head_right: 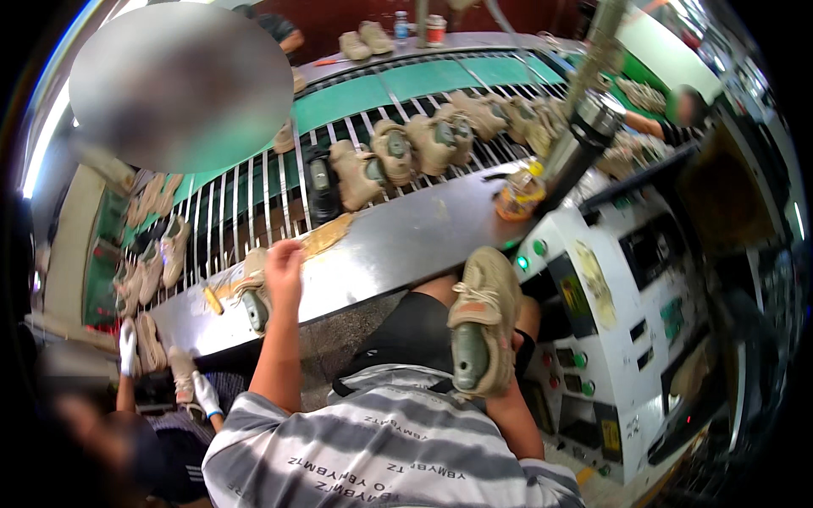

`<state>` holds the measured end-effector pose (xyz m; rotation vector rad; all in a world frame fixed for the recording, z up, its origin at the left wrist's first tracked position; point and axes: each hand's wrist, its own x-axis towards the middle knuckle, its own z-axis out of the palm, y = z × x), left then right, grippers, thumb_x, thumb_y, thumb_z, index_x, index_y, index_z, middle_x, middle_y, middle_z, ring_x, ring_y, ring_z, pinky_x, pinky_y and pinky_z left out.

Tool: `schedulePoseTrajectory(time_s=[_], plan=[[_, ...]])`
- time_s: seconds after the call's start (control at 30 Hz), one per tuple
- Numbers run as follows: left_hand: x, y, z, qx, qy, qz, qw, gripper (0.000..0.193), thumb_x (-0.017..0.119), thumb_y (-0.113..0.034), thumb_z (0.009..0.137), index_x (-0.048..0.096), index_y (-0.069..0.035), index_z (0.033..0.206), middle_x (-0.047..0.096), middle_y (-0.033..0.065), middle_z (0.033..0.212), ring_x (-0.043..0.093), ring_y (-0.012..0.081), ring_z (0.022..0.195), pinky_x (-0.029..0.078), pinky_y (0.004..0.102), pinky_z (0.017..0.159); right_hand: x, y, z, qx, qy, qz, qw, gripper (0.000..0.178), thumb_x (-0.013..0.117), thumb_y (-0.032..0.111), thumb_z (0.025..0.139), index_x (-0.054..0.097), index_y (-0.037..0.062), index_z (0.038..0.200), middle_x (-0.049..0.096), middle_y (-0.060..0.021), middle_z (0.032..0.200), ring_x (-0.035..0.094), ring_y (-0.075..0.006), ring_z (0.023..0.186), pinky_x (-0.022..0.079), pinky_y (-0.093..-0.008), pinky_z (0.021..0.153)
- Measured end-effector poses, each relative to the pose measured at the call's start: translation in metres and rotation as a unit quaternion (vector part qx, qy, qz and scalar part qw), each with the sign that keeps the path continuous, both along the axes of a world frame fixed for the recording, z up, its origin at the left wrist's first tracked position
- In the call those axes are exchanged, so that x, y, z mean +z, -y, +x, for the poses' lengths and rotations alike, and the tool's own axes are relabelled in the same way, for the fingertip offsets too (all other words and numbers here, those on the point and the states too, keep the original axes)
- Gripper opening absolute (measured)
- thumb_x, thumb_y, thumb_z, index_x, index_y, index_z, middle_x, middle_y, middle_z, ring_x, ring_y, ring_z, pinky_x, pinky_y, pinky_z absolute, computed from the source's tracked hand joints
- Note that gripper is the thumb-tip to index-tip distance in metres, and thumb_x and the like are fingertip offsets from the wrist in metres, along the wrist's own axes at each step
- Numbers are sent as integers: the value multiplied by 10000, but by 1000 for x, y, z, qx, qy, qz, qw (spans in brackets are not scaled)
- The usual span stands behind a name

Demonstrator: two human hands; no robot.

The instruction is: The person takes a shoe from a conveyor belt, places it into a pressing machine to attach the sole, and then returns the shoe to the conveyor.

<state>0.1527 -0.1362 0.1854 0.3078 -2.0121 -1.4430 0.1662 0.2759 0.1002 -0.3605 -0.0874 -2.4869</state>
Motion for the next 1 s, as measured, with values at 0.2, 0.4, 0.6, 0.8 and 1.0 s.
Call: schedulePoseTrajectory(time_s=[0.2, 0.4, 0.6, 0.8, 1.0], plan=[[-59, 64, 157, 352, 26, -94, 931, 454, 609, -178, 840, 447, 58, 1192, 482, 190, 1149, 448, 297, 1105, 328, 411, 1001, -76, -34, -15, -80, 97, 220, 967, 1097, 714, 538, 717, 131, 20, 1488, 454, -186, 1362, 534, -367, 1140, 433, -525, 953], [-131, 67, 136, 292, 64, 49, 953, 687, 718, -168, 792, 379, 52, 1348, 437, 200, 1322, 438, 294, 1225, 328, 396, 1044, -24, -17, -14, -198, 205, 272, 919, 663, 537, 580, 827, 504, 129, 1311, 540, -154, 1269, 599, -360, 982, 507, -522, 791], [-145, 143, 21, 269, -34, 71, 960, 632, 711, -113, 796, 414, 22, 1336, 494, 151, 1276, 506, 235, 1125, 398, 348, 972, -9, -81, -4, -270, 141, 276, 912, 597, 548, 542, 854, 507, 179, 1326, 496, -110, 1360, 465, -323, 1250, 420, -578, 970], [-152, 188, -123, 307, 60, -5, 950, 595, 747, -235, 725, 536, -52, 1250, 559, 157, 1243, 542, 287, 1131, 406, 382, 974, 45, -90, -3, -325, 74, 158, 929, 687, 453, 515, 893, 391, 80, 1422, 399, -143, 1446, 405, -310, 1306, 310, -459, 1109], [-225, 215, -170, 320, 105, -89, 937, 619, 693, -328, 803, 494, -24, 1304, 550, 189, 1260, 553, 338, 1114, 427, 396, 968, 69, -169, -29, -490, 102, 401, 767, 648, 497, 469, 869, 464, 37, 1352, 525, -124, 1330, 498, -282, 1210, 373, -419, 1052]])
